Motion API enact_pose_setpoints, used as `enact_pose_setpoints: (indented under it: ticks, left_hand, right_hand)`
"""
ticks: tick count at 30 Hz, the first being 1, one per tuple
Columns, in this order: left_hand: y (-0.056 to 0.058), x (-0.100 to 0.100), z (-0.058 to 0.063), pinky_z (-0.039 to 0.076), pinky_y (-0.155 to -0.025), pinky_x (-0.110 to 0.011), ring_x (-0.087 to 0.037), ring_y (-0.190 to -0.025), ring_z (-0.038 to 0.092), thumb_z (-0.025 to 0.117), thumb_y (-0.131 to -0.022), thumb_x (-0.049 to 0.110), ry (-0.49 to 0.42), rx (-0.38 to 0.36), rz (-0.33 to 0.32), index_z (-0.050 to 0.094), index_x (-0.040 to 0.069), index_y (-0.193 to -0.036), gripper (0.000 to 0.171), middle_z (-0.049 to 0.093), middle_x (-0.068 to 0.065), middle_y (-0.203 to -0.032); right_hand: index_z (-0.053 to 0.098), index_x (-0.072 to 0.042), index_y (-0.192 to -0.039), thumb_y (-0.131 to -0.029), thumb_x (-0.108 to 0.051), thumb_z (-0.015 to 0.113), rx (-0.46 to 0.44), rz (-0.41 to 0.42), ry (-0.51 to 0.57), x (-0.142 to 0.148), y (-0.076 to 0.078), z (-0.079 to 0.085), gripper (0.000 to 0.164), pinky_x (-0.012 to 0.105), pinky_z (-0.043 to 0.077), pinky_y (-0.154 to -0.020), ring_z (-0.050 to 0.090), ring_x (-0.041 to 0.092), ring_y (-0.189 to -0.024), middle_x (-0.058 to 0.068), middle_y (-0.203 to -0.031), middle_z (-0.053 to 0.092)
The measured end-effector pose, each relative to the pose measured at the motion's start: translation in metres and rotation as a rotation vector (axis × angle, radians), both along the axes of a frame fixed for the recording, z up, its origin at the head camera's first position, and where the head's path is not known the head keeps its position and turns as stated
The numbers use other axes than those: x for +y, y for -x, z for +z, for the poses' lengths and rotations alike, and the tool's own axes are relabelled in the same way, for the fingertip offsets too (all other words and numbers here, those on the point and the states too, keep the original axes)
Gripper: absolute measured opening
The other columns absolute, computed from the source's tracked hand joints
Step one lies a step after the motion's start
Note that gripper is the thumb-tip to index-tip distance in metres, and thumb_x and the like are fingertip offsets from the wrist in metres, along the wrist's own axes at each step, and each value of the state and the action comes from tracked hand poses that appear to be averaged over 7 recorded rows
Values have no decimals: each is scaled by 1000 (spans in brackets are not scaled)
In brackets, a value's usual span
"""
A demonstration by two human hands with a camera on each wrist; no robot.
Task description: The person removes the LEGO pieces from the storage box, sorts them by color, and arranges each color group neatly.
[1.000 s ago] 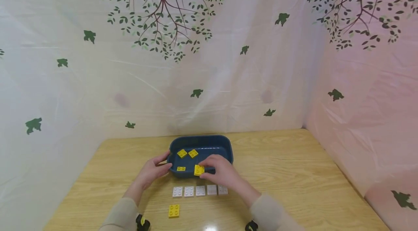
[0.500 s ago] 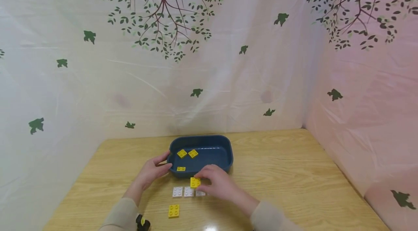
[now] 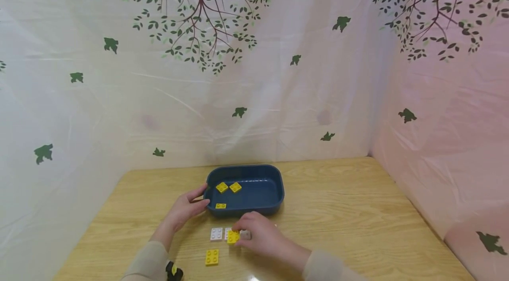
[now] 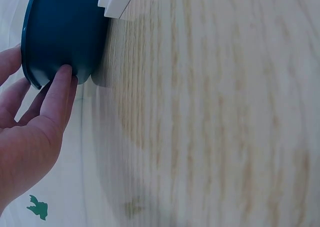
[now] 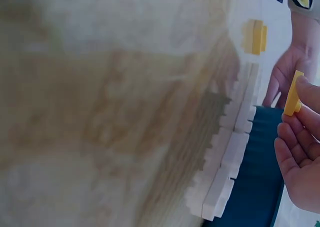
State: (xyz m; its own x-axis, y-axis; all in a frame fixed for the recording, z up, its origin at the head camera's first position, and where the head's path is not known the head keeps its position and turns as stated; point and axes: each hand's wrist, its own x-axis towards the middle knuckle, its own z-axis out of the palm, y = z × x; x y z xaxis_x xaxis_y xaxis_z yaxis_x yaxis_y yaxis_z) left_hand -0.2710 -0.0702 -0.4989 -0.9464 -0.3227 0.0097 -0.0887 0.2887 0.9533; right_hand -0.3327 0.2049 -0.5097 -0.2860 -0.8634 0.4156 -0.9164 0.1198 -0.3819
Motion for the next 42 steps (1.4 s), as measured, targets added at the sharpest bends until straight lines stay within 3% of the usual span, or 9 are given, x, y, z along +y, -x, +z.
enact_pose_setpoints:
  ticks: [17, 22, 29, 36, 42]
  left_hand:
    - [-1, 2, -1, 53, -95, -40, -36, -123, 55, 69, -94, 13, 8, 15, -6, 48, 12, -148, 57, 40, -18, -153]
    - [2, -1, -2, 52, -96, -41, -37, -124, 55, 68, -95, 12, 13, 17, -11, 48, 12, -148, 56, 40, -18, -153]
    - [6, -5, -3, 54, -94, -39, -36, -122, 56, 68, -94, 11, 1, 19, -20, 48, 11, -147, 57, 41, -18, -152]
    - [11, -10, -1, 54, -93, -37, -36, -121, 57, 69, -94, 12, -16, 16, -38, 48, 11, -147, 57, 40, -19, -152]
    - [15, -15, 0, 54, -94, -38, -35, -122, 56, 69, -94, 12, -35, 11, -50, 48, 12, -147, 57, 41, -17, -153]
  right_hand:
    - [75, -19, -107, -82, -28, 80, 38, 5, -101, -6, -13, -13, 28, 28, 50, -91, 58, 7, -100, -12, -104, 66]
    - [74, -21, -110, -83, -32, 79, 12, -6, -125, -10, -15, -15, 30, 30, 49, -95, 59, 9, -105, -14, -107, 66]
    - [74, -20, -112, -83, -32, 79, 2, 11, -136, -17, -15, -18, 31, 26, 50, -91, 58, 5, -101, -14, -106, 66]
    - [73, -23, -114, -85, -37, 76, -79, -19, -220, -25, -13, -19, 32, 27, 50, -91, 58, 1, -100, -18, -108, 65]
    - [74, -23, -113, -84, -37, 77, -66, -47, -224, -29, -13, -20, 33, 28, 50, -92, 58, 3, -100, -17, -108, 65]
